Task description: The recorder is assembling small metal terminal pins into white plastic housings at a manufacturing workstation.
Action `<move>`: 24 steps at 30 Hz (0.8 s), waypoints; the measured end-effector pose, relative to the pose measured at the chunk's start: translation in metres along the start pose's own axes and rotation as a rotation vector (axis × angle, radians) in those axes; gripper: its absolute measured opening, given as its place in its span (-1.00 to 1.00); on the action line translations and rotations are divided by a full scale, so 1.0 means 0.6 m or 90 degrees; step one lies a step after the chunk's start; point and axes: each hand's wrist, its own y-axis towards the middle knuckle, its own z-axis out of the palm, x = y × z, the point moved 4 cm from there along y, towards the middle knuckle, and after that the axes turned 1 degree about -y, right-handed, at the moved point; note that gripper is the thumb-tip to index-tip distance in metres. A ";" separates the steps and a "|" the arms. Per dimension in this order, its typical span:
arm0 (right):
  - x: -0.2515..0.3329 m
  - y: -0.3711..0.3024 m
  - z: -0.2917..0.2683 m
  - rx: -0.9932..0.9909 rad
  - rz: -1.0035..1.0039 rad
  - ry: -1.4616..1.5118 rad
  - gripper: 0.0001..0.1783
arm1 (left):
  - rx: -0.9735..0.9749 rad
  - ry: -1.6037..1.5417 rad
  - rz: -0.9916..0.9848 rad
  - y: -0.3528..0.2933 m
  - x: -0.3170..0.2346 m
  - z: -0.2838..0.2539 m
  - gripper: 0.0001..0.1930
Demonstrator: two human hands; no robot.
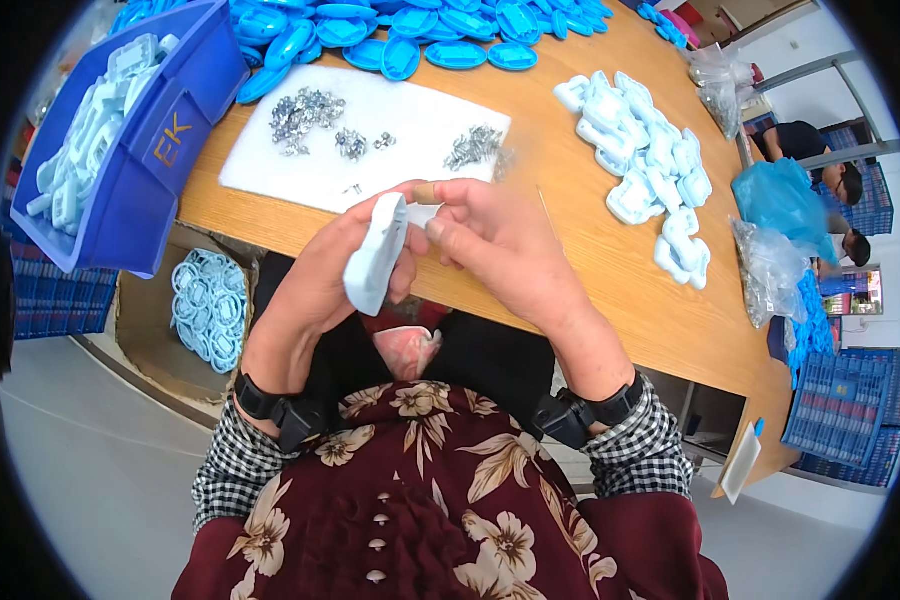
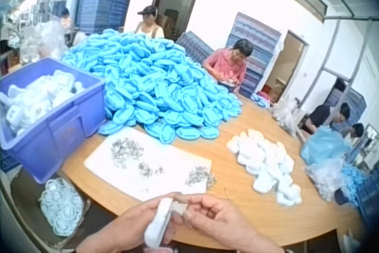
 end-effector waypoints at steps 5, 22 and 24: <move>-0.001 0.015 0.020 0.047 0.024 0.009 -0.68 | 0.091 -0.075 -0.030 -0.009 0.013 -0.005 -0.52; -0.008 -0.007 -0.025 -0.034 0.021 -0.022 -0.80 | 0.027 0.045 0.036 -0.105 -0.136 0.021 -0.25; -0.013 -0.018 -0.026 -0.034 0.021 0.023 -0.81 | -0.113 0.115 0.147 -0.152 -0.230 0.051 -0.32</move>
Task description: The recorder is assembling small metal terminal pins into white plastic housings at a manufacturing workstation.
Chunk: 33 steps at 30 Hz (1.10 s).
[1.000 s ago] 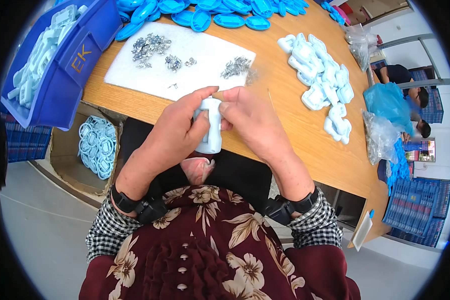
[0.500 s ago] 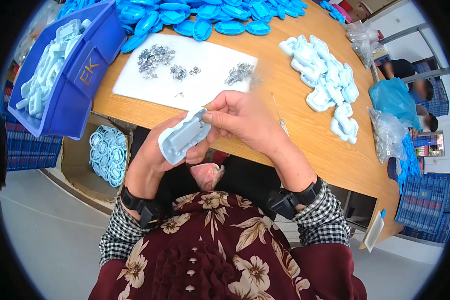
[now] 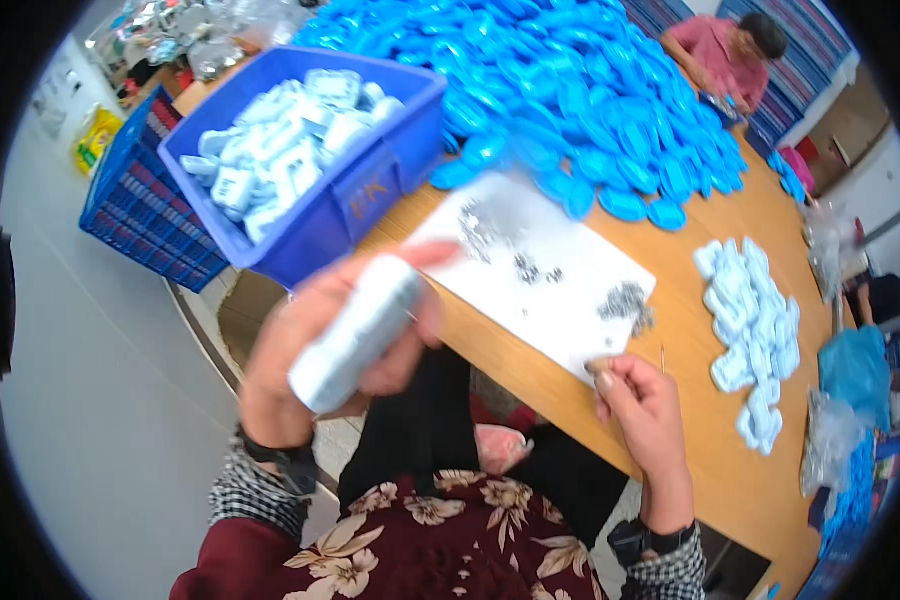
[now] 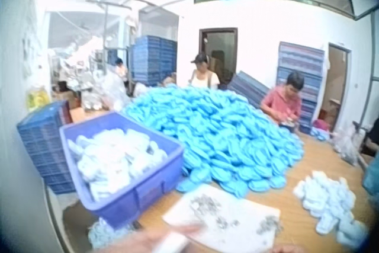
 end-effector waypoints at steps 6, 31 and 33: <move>0.000 -0.012 0.031 0.055 -0.017 0.033 -0.82 | -0.490 0.707 0.254 -0.027 -0.296 -0.156 -0.45; -0.064 -0.034 -0.292 -0.338 -0.077 -0.825 -0.84 | 0.026 0.621 0.158 0.064 0.240 0.054 -0.82; -0.067 -0.035 -0.279 -0.337 -0.084 -0.826 -0.88 | 0.035 0.636 0.139 0.064 0.240 0.052 -0.81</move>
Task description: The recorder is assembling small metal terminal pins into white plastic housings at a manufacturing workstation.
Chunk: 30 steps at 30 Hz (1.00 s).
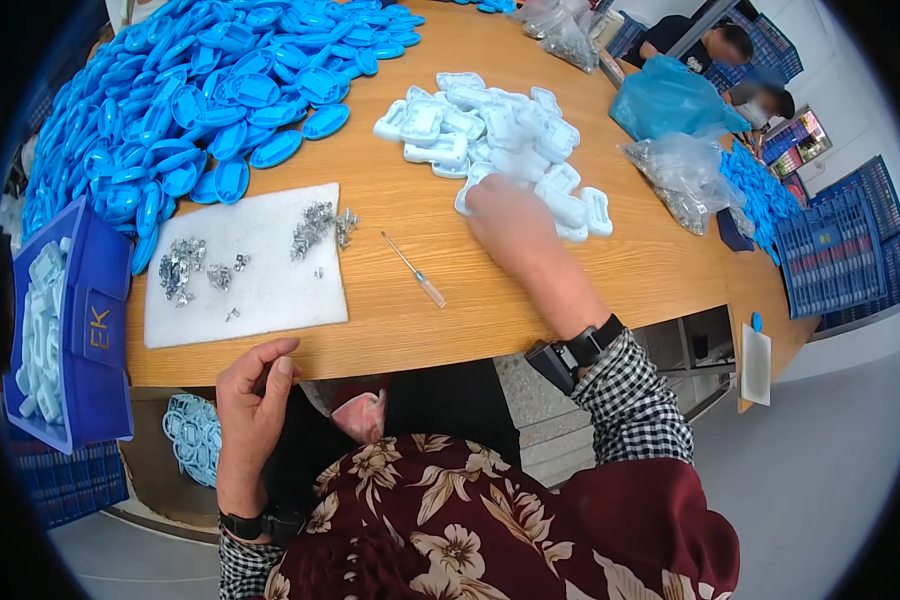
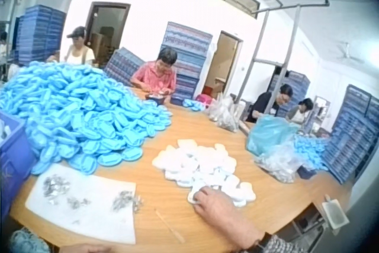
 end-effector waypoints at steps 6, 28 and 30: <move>0.019 -0.020 -0.009 -0.021 0.111 0.004 -0.92 | 0.030 -0.048 -0.056 0.000 0.007 -0.003 -0.78; 0.192 0.017 0.003 0.176 0.017 0.370 -0.79 | -0.017 -0.794 -0.322 -0.001 0.052 0.025 -0.49; 0.183 0.046 0.014 0.143 0.015 0.310 -0.79 | -0.009 -0.782 -0.326 -0.001 0.056 0.021 -0.48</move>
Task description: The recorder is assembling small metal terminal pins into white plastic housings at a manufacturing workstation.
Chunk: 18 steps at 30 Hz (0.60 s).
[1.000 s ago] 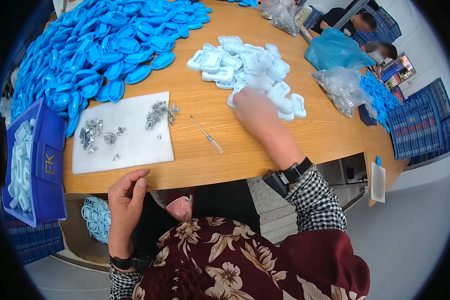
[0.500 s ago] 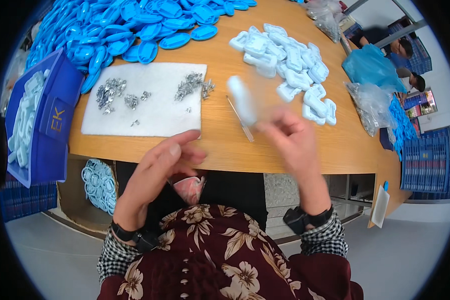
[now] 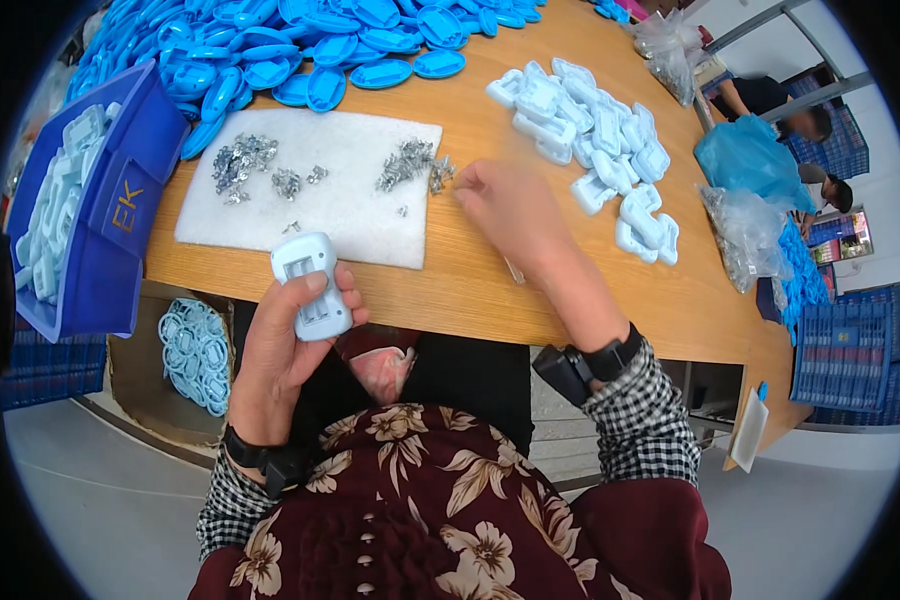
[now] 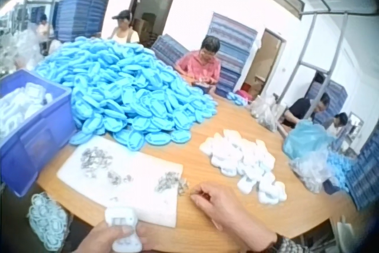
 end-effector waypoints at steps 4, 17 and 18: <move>-0.009 0.030 0.028 0.001 -0.086 -0.024 -0.81 | 0.017 -0.035 0.010 0.002 0.002 0.004 -0.45; -0.017 0.009 0.031 0.024 -0.030 -0.083 -0.84 | 0.036 0.002 -0.011 0.002 -0.003 0.011 -0.47; -0.017 0.012 0.029 -0.008 -0.011 -0.075 -0.83 | 0.037 0.001 -0.013 0.002 -0.002 0.011 -0.47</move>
